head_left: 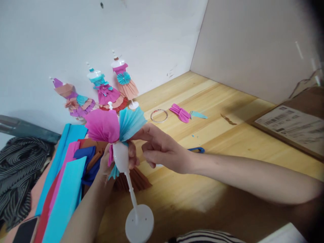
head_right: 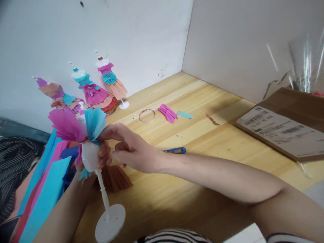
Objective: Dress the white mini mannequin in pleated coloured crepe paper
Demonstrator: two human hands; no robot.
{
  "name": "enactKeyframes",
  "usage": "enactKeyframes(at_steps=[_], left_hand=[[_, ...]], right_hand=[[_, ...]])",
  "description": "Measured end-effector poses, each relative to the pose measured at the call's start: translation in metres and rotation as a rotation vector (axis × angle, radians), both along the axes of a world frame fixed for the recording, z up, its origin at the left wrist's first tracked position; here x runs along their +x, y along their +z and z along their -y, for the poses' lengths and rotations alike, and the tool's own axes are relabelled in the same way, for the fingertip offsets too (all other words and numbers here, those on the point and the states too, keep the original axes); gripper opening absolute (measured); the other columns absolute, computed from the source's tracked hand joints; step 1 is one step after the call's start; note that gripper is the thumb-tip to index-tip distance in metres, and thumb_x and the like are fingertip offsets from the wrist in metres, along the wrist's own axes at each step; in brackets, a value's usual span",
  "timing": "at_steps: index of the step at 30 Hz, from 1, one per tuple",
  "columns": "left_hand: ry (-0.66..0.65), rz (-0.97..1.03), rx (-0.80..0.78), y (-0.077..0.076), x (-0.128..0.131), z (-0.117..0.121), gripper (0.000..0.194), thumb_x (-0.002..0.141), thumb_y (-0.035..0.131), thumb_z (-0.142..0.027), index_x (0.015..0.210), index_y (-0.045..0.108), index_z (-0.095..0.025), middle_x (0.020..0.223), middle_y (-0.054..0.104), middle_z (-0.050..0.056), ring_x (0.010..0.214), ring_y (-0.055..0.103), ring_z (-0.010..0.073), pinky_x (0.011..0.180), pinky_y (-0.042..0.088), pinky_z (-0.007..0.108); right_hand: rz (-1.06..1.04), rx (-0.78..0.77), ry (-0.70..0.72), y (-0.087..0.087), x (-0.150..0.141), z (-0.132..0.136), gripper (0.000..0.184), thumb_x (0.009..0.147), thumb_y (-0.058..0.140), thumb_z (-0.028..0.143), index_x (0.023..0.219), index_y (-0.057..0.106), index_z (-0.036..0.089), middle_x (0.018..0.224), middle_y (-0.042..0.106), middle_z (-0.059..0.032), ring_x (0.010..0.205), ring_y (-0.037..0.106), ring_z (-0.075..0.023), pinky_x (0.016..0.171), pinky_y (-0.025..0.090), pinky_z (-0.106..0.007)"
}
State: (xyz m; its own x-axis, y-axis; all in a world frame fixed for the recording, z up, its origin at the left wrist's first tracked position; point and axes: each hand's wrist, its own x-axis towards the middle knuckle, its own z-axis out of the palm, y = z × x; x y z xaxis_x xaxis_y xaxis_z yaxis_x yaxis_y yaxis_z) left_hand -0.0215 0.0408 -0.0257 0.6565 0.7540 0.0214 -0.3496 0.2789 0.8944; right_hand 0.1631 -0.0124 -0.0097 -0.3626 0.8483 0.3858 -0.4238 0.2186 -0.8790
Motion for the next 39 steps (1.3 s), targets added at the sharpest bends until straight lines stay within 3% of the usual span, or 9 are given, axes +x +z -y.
enactKeyframes(at_steps=[3, 7, 12, 19, 23, 26, 29, 34, 39], left_hand=[[-0.003, 0.085, 0.115, 0.0, 0.004, -0.001, 0.041, 0.065, 0.078, -0.045, 0.094, 0.07, -0.018, 0.068, 0.063, 0.001, 0.043, 0.053, 0.0092, 0.042, 0.045, 0.022], [-0.056, 0.077, 0.197, 0.002, 0.011, -0.001, 0.031, 0.073, 0.073, -0.044, 0.08, 0.07, -0.014, 0.07, 0.065, 0.006, 0.055, 0.061, 0.0149, 0.047, 0.049, 0.023], [-0.006, 0.032, 0.184, 0.005, 0.016, 0.004, 0.03, 0.071, 0.074, -0.041, 0.071, 0.065, -0.013, 0.07, 0.065, 0.007, 0.062, 0.065, 0.0185, 0.053, 0.054, 0.027], [0.019, 0.012, 0.168, 0.002, 0.01, 0.005, 0.032, 0.069, 0.076, -0.043, 0.077, 0.069, -0.013, 0.073, 0.066, 0.006, 0.053, 0.061, 0.0131, 0.058, 0.056, 0.029], [-0.006, -0.004, 0.147, 0.001, 0.005, 0.004, 0.033, 0.07, 0.076, -0.044, 0.08, 0.071, -0.013, 0.078, 0.066, 0.006, 0.054, 0.061, 0.0116, 0.061, 0.058, 0.029], [-0.013, 0.013, 0.144, 0.002, 0.005, 0.005, 0.035, 0.068, 0.077, -0.046, 0.081, 0.072, -0.014, 0.075, 0.065, 0.005, 0.053, 0.06, 0.0124, 0.059, 0.058, 0.032], [-0.028, 0.039, 0.145, 0.002, 0.007, 0.005, 0.034, 0.068, 0.077, -0.045, 0.08, 0.072, -0.014, 0.07, 0.064, 0.005, 0.052, 0.058, 0.0125, 0.06, 0.058, 0.034], [-0.05, 0.02, 0.139, -0.002, 0.007, 0.003, 0.034, 0.068, 0.076, -0.046, 0.079, 0.071, -0.015, 0.07, 0.064, 0.005, 0.052, 0.059, 0.0129, 0.061, 0.058, 0.035], [-0.013, -0.042, 0.11, -0.005, 0.006, 0.004, 0.034, 0.065, 0.078, -0.046, 0.079, 0.07, -0.016, 0.073, 0.064, 0.003, 0.049, 0.061, 0.0135, 0.055, 0.057, 0.033]], right_hand=[[0.043, 0.034, -0.052, 0.0, 0.0, 0.003, 0.038, 0.075, 0.05, 0.004, 0.108, 0.042, 0.022, 0.114, 0.059, -0.0042, 0.056, 0.05, -0.003, 0.048, 0.042, -0.017], [-0.059, -0.073, 0.005, 0.001, 0.003, -0.001, 0.033, 0.077, 0.05, 0.007, 0.105, 0.042, 0.022, 0.12, 0.057, -0.0067, 0.059, 0.055, -0.0042, 0.046, 0.041, -0.017], [-0.105, -0.138, 0.006, 0.001, 0.004, -0.007, 0.037, 0.076, 0.055, 0.013, 0.11, 0.042, 0.022, 0.125, 0.057, -0.0085, 0.051, 0.053, -0.0021, 0.037, 0.031, -0.015], [0.001, -0.097, -0.171, 0.001, 0.003, -0.003, 0.035, 0.076, 0.055, 0.009, 0.107, 0.046, 0.023, 0.117, 0.061, -0.0032, 0.049, 0.05, -0.0015, 0.042, 0.04, -0.017], [-0.011, -0.162, -0.305, -0.004, -0.002, -0.011, 0.025, 0.074, 0.06, 0.012, 0.095, 0.05, 0.021, 0.093, 0.064, 0.0017, 0.043, 0.047, -0.0009, 0.039, 0.036, -0.016], [-0.07, -0.232, -0.187, -0.003, -0.007, -0.018, 0.017, 0.075, 0.065, 0.021, 0.083, 0.051, 0.021, 0.07, 0.063, 0.0045, 0.046, 0.056, -0.0077, 0.04, 0.041, -0.019], [-0.074, -0.298, -0.041, 0.005, -0.009, -0.02, 0.021, 0.073, 0.07, 0.032, 0.074, 0.052, 0.021, 0.057, 0.061, 0.0045, 0.048, 0.061, -0.0129, 0.045, 0.049, -0.024], [-0.003, -0.359, -0.097, 0.013, -0.01, -0.023, 0.024, 0.067, 0.074, 0.034, 0.065, 0.055, 0.02, 0.05, 0.06, 0.0036, 0.047, 0.059, -0.0122, 0.045, 0.048, -0.023], [0.153, -0.336, -0.032, 0.008, -0.012, -0.03, 0.037, 0.074, 0.063, 0.044, 0.049, 0.052, 0.018, 0.043, 0.057, -0.0003, 0.039, 0.053, -0.0131, 0.04, 0.045, -0.026]])
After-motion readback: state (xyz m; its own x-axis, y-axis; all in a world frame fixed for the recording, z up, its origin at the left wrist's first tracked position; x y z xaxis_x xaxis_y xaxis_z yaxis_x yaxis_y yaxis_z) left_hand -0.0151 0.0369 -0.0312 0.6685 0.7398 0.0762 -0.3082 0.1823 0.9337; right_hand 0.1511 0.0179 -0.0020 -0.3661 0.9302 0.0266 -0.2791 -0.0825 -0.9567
